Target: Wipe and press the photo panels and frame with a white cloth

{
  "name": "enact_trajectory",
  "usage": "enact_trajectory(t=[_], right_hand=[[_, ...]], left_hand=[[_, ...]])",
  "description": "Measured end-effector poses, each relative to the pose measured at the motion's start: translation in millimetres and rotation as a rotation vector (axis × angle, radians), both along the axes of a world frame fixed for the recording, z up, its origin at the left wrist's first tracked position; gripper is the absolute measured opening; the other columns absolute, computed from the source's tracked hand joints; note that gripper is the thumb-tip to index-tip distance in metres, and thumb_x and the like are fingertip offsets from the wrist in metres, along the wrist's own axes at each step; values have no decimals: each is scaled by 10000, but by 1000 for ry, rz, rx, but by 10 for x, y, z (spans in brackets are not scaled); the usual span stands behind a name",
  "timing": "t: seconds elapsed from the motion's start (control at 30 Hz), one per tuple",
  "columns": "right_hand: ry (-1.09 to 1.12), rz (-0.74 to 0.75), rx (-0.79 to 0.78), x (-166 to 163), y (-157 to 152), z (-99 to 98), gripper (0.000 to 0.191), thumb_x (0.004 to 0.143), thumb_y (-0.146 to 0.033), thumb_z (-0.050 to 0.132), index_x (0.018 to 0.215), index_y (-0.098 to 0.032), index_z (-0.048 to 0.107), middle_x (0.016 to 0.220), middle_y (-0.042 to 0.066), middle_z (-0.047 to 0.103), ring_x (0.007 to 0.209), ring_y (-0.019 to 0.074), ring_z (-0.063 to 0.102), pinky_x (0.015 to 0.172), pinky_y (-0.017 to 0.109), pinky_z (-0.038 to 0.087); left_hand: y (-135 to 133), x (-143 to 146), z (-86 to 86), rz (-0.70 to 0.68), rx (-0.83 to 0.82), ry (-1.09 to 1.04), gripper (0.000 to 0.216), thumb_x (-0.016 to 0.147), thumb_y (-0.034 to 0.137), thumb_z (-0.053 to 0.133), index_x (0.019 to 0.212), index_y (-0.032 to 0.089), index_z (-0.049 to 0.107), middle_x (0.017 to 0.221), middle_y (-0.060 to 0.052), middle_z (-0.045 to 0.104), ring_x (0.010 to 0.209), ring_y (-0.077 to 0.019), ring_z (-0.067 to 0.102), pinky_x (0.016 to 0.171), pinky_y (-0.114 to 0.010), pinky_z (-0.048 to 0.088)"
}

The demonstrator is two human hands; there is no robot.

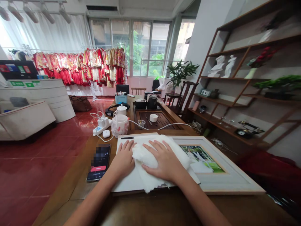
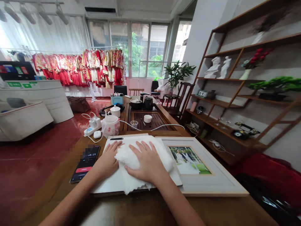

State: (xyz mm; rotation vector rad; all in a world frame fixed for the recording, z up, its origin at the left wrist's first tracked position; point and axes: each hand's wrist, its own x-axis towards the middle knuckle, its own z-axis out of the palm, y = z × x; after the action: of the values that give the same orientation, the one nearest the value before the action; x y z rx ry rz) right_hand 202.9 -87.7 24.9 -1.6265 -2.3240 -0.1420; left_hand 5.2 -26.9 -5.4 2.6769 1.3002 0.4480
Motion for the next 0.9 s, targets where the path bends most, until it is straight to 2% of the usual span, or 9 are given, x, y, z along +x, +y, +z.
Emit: enact_trajectory(t=[0.17, 0.3, 0.5, 0.63, 0.8, 0.9], right_hand=[[33, -18, 10, 16, 46, -12, 734, 773, -655, 508, 1388, -259, 454, 1430, 117, 446, 1310, 342, 371, 1094, 572, 180], [55, -19, -2, 33, -157, -47, 732, 774, -657, 506, 1397, -279, 439, 1435, 106, 442, 1306, 341, 378, 1091, 568, 191], [68, -16, -7, 62, -404, -113, 744, 777, -682, 491, 1403, -284, 431, 1426, 107, 453, 1307, 348, 372, 1093, 574, 176], [59, -29, 7, 64, -245, -81, 715, 776, -671, 504, 1379, -289, 464, 1415, 103, 466, 1287, 350, 393, 1076, 582, 200], [35, -76, 28, 41, 88, -27, 702, 792, -653, 496, 1368, -251, 482, 1403, 125, 474, 1283, 347, 395, 1074, 577, 199], [34, -74, 26, 40, 126, -24, 710, 794, -647, 496, 1379, -246, 468, 1411, 127, 465, 1285, 347, 392, 1079, 576, 188]], left_hand=[[-1, 11, 4, 18, -2, 21, 513, 895, 193, 340, 1403, 192, 410, 1491, -96, 349, 1401, -267, 246, 1143, -494, 158], [-17, 23, 49, 36, -9, 42, 563, 848, 172, 391, 1410, 195, 388, 1497, -96, 344, 1405, -267, 239, 1138, -492, 172], [-33, 35, 87, 45, -18, 48, 585, 817, 95, 367, 1398, 164, 391, 1503, -113, 329, 1409, -264, 234, 1139, -491, 177], [-15, 25, 52, 21, -13, 36, 574, 831, 128, 394, 1405, 150, 388, 1499, -128, 331, 1409, -279, 225, 1141, -511, 167], [14, 19, -10, -4, 34, 18, 470, 940, 216, 297, 1393, 158, 411, 1488, -122, 350, 1392, -278, 264, 1134, -528, 183], [12, 22, -6, 4, 41, 29, 463, 952, 230, 286, 1392, 159, 413, 1486, -116, 354, 1389, -276, 270, 1133, -523, 189]])
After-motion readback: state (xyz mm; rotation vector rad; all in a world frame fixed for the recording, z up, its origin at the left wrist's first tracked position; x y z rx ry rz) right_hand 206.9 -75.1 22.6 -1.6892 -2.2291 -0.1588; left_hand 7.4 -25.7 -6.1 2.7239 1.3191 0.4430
